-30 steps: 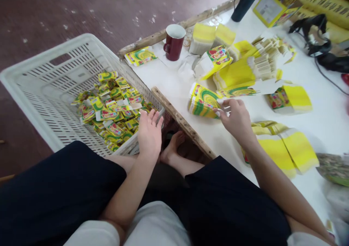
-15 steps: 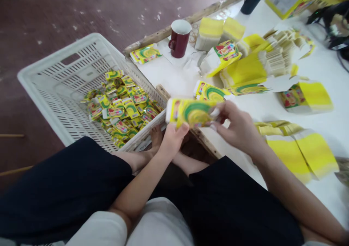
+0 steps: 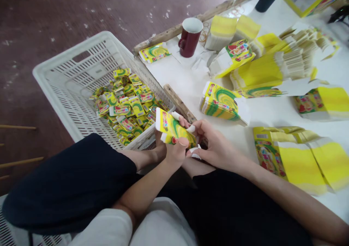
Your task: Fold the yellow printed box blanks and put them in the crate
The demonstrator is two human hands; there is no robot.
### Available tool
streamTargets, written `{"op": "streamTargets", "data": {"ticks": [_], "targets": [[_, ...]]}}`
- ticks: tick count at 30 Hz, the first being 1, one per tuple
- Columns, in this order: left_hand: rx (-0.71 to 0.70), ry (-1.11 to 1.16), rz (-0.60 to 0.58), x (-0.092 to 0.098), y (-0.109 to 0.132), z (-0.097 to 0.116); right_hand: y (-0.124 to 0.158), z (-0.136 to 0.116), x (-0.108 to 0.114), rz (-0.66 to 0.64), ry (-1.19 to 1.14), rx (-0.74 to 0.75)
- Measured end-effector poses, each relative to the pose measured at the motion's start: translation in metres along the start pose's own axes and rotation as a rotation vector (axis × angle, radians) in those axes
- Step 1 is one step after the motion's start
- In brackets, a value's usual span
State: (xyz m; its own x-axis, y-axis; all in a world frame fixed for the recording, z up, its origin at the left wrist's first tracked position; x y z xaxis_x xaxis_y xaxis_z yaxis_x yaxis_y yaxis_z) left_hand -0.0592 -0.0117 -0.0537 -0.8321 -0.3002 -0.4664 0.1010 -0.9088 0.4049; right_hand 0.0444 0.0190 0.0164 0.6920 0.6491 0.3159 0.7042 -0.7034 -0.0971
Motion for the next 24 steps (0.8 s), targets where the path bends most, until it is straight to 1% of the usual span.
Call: {"op": "streamTargets", "data": {"ticks": [2,4,7,8,10,12,13,14,16,19,21,23,24], "targets": [[-0.044,-0.022,0.016,-0.002,-0.001,0.01,0.0,0.0,0.003,0.022,0.06,-0.025],[-0.085,-0.051,0.008,-0.006,-0.001,0.022,0.0,-0.004,0.012,0.074,0.085,0.004],[-0.132,-0.052,-0.07,-0.014,0.0,0.034,0.002,-0.011,0.028,0.175,0.07,0.059],[-0.143,-0.031,-0.087,-0.014,0.001,0.035,0.003,-0.013,0.029,0.183,0.061,0.066],[-0.176,0.021,-0.054,-0.01,0.004,0.035,0.005,-0.015,0.022,0.117,0.025,0.071],[-0.204,0.058,0.035,-0.001,0.006,0.034,0.005,-0.013,0.008,0.025,-0.049,0.057],[-0.215,0.066,0.069,0.002,0.007,0.033,0.005,-0.012,0.002,0.0,-0.093,0.044],[-0.224,0.073,0.086,0.004,0.007,0.033,0.005,-0.009,-0.002,-0.003,-0.133,0.031],[-0.22,0.091,0.062,0.004,0.005,0.034,0.003,-0.005,-0.003,0.049,-0.195,0.006],[-0.177,0.117,0.009,0.002,-0.001,0.03,0.001,0.0,0.009,0.16,-0.241,-0.013],[-0.142,0.105,0.03,0.003,-0.005,0.026,0.003,0.001,0.02,0.209,-0.213,-0.018],[-0.113,0.081,0.047,0.004,-0.008,0.024,0.007,-0.001,0.033,0.228,-0.092,-0.001],[-0.115,0.078,0.042,0.004,-0.009,0.027,0.008,-0.004,0.04,0.237,0.013,0.024]]}}
Point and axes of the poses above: each hand's wrist, its own y-axis away from the middle knuckle, its own x-axis out of the back of the hand, z = x × y, the point moved 7 cm from there along -y, towards the middle knuckle, and after that the axes turned 14 degrees about x, right-handed, at the moved point
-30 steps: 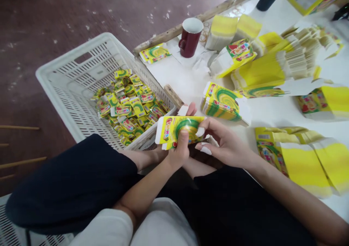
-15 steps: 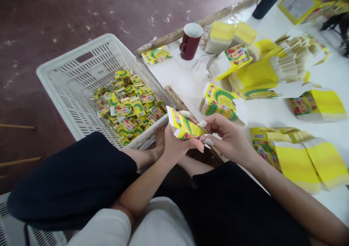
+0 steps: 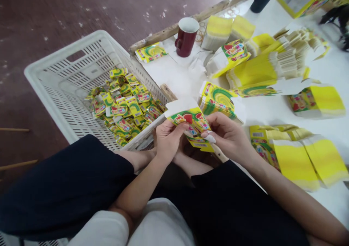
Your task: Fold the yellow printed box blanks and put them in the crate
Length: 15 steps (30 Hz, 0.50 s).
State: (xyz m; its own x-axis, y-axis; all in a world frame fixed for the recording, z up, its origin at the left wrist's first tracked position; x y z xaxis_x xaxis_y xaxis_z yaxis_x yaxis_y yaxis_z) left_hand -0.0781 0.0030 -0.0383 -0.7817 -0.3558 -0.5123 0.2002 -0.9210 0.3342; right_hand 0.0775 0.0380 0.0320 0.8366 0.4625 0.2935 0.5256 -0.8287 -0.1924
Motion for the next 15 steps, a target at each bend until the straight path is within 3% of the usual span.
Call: {"op": "streamTargets", "data": {"ticks": [2,5,7,10,12,15], "targets": [[-0.046,0.021,-0.024,0.001,-0.001,0.014,0.0,-0.011,0.017,0.038,0.286,0.119],[-0.224,0.0,-0.049,0.006,0.002,0.053,0.005,-0.031,0.028,0.068,0.721,0.317],[-0.292,-0.234,-0.122,-0.002,0.008,0.07,0.009,-0.041,0.018,-0.032,0.84,0.477],[-0.217,-0.69,-0.266,-0.02,0.016,0.06,0.017,-0.049,-0.004,-0.178,0.859,0.661],[-0.188,-0.843,-0.251,-0.023,0.02,0.048,0.016,-0.049,-0.001,-0.037,0.853,0.624],[-0.277,-0.883,-0.154,-0.024,0.026,0.04,0.011,-0.039,0.016,0.23,0.661,0.411]]}}
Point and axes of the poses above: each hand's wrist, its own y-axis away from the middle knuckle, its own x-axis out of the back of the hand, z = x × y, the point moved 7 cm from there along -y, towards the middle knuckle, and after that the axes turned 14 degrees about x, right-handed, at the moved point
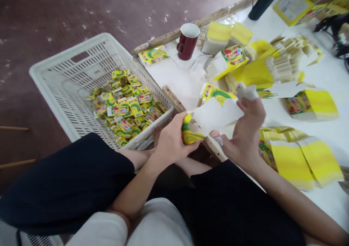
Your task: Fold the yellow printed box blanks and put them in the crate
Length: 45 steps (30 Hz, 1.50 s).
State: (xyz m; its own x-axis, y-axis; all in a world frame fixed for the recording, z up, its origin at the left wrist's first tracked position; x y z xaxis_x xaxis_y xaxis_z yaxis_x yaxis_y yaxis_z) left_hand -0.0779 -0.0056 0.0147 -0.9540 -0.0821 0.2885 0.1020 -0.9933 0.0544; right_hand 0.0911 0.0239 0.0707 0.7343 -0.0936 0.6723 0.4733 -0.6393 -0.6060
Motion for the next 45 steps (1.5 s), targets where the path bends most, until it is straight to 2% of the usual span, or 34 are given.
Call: {"op": "streamTargets", "data": {"ticks": [2,5,8,11,14,16,18,20,22,26,29,33,37,39,42,45], "targets": [[-0.022,0.023,0.043,-0.004,0.003,-0.001,0.003,0.011,-0.014,-0.074,-0.245,-0.192],[-0.019,0.047,0.039,-0.009,0.005,-0.004,0.013,0.013,-0.043,-0.293,-0.604,-0.419],[-0.084,-0.016,-0.063,-0.018,0.005,-0.001,0.016,0.009,-0.052,-0.341,-0.756,-0.481],[-0.148,-0.07,-0.142,-0.025,0.006,0.0,0.01,0.003,-0.047,-0.339,-0.755,-0.37],[-0.083,-0.101,-0.173,-0.029,0.004,-0.01,0.005,-0.003,-0.042,-0.408,-0.626,-0.205],[-0.036,-0.105,-0.15,-0.03,0.002,-0.017,0.003,-0.007,-0.039,-0.432,-0.484,-0.079],[-0.032,-0.068,-0.065,-0.024,-0.001,-0.019,0.003,-0.007,-0.035,-0.401,-0.354,0.013],[-0.034,-0.032,0.049,-0.013,-0.004,-0.019,0.005,-0.003,-0.03,-0.333,-0.248,0.038],[-0.026,-0.033,0.085,-0.005,-0.006,-0.017,0.007,0.001,-0.028,-0.298,-0.172,0.04],[-0.021,-0.023,0.045,0.006,-0.009,-0.011,0.01,0.0,-0.036,-0.408,-0.138,0.125],[0.007,0.012,0.058,0.015,-0.009,-0.008,0.007,0.0,-0.032,-0.451,-0.102,0.196],[-0.052,-0.09,-0.009,0.013,-0.005,0.002,0.0,-0.004,-0.021,-0.497,-0.144,0.267],[-0.101,-0.155,0.003,0.002,0.003,0.008,-0.001,-0.007,-0.021,-0.44,-0.221,0.217],[-0.05,-0.065,0.036,-0.001,0.001,0.003,0.001,-0.002,-0.024,-0.376,-0.286,0.142],[0.116,0.367,0.154,0.008,-0.01,-0.019,0.005,0.028,-0.018,-0.231,-0.301,-0.02],[0.381,0.937,0.309,0.018,-0.024,-0.054,0.014,0.075,0.003,-0.106,0.045,-0.195]]}}
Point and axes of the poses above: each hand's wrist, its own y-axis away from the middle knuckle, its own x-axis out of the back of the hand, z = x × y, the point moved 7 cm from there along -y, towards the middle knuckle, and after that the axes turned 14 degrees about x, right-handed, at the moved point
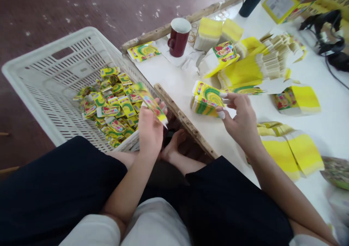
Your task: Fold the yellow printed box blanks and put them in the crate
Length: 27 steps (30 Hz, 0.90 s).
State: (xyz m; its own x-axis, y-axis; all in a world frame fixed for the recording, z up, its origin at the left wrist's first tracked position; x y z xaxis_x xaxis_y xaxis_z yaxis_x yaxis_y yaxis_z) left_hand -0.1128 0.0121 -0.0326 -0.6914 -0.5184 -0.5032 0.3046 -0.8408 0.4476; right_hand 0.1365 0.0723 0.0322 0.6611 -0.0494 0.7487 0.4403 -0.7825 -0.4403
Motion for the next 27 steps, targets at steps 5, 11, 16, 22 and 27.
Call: {"op": "streamTargets", "data": {"ticks": [5,11,16,22,27], "targets": [[0.452,0.338,0.091,0.003,-0.009,-0.027,0.01,0.052,0.005,-0.01,0.266,-0.162],[0.519,0.228,-0.04,-0.015,0.005,-0.036,0.008,0.063,0.001,-0.03,0.292,-0.225],[0.444,0.09,-0.145,-0.019,0.009,-0.048,0.003,0.054,0.013,-0.008,0.238,-0.328],[0.359,0.093,-0.366,-0.043,0.027,-0.051,-0.008,-0.035,0.0,-0.159,-0.08,-0.008],[0.114,0.115,-0.22,-0.033,0.036,-0.028,0.0,-0.094,-0.034,-0.352,-0.513,0.111]]}}
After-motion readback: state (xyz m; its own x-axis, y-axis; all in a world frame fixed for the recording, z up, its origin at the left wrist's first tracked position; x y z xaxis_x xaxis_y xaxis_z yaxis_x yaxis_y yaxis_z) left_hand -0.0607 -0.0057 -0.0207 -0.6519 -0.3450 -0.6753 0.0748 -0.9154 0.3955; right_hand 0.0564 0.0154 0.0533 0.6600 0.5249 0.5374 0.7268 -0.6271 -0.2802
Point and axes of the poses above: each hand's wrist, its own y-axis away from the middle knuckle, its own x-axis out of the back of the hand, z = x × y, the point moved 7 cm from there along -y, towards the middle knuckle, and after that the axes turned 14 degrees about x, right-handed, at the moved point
